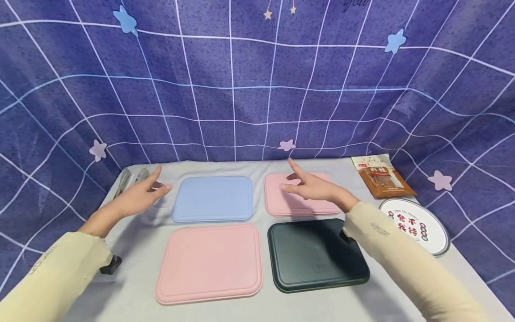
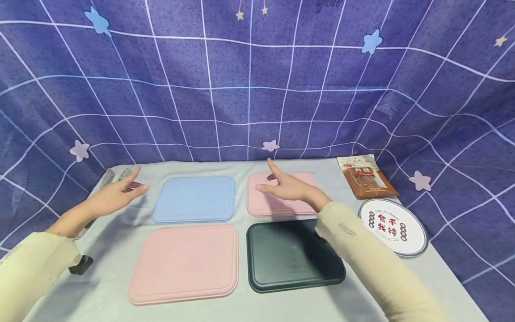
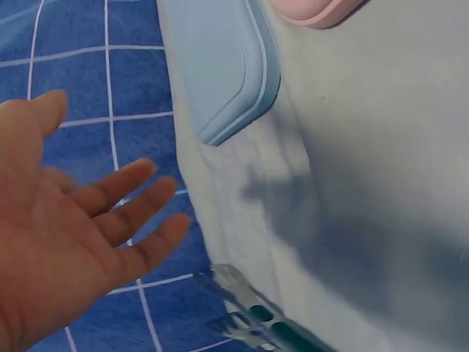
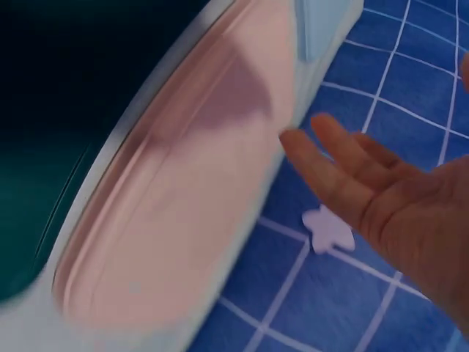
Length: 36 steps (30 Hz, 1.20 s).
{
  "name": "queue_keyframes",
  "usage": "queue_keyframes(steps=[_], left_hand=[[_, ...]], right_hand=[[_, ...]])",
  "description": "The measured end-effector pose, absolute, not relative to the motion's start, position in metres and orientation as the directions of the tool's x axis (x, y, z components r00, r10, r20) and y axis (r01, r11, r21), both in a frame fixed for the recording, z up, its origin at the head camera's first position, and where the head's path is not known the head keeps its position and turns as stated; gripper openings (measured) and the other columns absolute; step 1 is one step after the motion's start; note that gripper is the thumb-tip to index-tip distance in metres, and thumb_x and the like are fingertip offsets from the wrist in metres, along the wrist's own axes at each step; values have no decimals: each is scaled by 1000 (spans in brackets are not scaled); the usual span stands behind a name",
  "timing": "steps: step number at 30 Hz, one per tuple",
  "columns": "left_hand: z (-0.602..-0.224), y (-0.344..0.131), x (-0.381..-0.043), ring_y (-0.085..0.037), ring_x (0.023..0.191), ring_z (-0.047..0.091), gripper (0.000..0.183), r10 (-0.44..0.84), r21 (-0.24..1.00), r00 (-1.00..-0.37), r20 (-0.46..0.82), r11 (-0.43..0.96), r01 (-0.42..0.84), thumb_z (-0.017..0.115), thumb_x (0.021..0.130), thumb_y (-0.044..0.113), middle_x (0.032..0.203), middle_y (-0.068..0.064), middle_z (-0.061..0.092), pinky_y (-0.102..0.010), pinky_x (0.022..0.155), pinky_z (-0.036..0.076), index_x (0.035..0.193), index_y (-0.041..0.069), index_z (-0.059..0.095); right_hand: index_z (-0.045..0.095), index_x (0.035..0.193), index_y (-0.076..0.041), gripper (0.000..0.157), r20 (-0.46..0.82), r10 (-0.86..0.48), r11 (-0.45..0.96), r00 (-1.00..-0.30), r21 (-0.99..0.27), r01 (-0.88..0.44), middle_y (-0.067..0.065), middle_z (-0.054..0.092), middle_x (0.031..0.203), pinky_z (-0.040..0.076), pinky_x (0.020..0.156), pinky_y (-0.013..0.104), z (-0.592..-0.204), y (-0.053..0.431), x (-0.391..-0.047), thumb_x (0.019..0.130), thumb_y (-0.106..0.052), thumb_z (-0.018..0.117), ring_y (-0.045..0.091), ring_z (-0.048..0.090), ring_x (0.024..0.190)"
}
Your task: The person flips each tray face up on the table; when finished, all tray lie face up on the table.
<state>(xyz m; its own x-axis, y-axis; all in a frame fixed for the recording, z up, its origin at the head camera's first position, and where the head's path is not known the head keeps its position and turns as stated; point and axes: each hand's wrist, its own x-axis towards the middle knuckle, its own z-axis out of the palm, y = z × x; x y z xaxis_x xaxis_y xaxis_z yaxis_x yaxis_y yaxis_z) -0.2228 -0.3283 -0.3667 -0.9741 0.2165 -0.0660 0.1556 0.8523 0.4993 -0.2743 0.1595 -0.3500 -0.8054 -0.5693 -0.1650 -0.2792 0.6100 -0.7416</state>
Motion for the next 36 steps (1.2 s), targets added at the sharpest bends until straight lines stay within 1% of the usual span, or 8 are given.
queue_keyframes(steps=[4,6,12,19,22,27,32,36], left_hand=[[-371,-333,-225,-32,106,68,79,243,578,-951,-190,811,92,44,106,46,123,-28,66,-41,83,55,156,-9,16],[-373,-336,-226,-26,99,68,78,258,617,-931,-259,786,46,45,105,43,119,-25,68,-35,77,53,155,-10,19],[-386,-333,-233,-15,89,66,79,275,661,-890,-362,749,-37,48,105,39,110,-15,71,-31,71,51,155,-11,13],[-403,-331,-236,-8,66,49,84,280,693,-856,-435,711,-120,54,103,36,78,0,57,-23,54,39,157,-9,8],[-408,-328,-237,-8,61,45,88,272,686,-838,-474,710,-157,57,101,37,72,1,53,-22,51,36,157,-8,6],[-411,-324,-237,-10,59,45,91,244,636,-825,-509,753,-169,61,99,39,71,1,54,-24,52,38,157,-8,9],[-411,-322,-240,-12,60,46,91,236,629,-834,-500,760,-162,62,99,39,73,0,54,-26,53,39,157,-8,10],[-415,-323,-241,-13,61,46,90,226,641,-847,-481,750,-164,64,98,38,73,0,54,-26,53,38,157,-6,12]], right_hand=[[-20,158,-30,98,-303,-583,552,-754,-829,-94,18,42,154,55,91,55,-356,125,-290,100,-51,55,41,56,130],[-21,158,-30,98,-346,-579,554,-739,-831,-45,18,44,152,55,90,55,-359,109,-296,99,-53,54,40,59,125],[-22,158,-30,104,-451,-571,610,-686,-792,14,22,50,147,59,81,49,-371,78,-305,96,-55,58,39,67,113],[-20,158,-34,105,-572,-532,675,-624,-732,95,18,56,136,59,78,51,-383,52,-311,95,-54,61,38,69,107],[-20,158,-33,105,-591,-518,683,-619,-721,117,20,55,131,59,79,51,-385,47,-313,95,-52,62,40,69,104],[-19,159,-27,108,-608,-501,684,-616,-714,148,26,55,125,60,78,50,-391,39,-316,94,-45,66,39,70,94],[-10,162,-23,107,-625,-457,688,-632,-699,194,25,57,111,61,64,40,-396,33,-321,92,-36,70,30,68,72],[-6,162,-22,105,-639,-418,685,-645,-688,238,23,56,106,58,56,34,-397,30,-323,92,-24,72,26,66,65]])
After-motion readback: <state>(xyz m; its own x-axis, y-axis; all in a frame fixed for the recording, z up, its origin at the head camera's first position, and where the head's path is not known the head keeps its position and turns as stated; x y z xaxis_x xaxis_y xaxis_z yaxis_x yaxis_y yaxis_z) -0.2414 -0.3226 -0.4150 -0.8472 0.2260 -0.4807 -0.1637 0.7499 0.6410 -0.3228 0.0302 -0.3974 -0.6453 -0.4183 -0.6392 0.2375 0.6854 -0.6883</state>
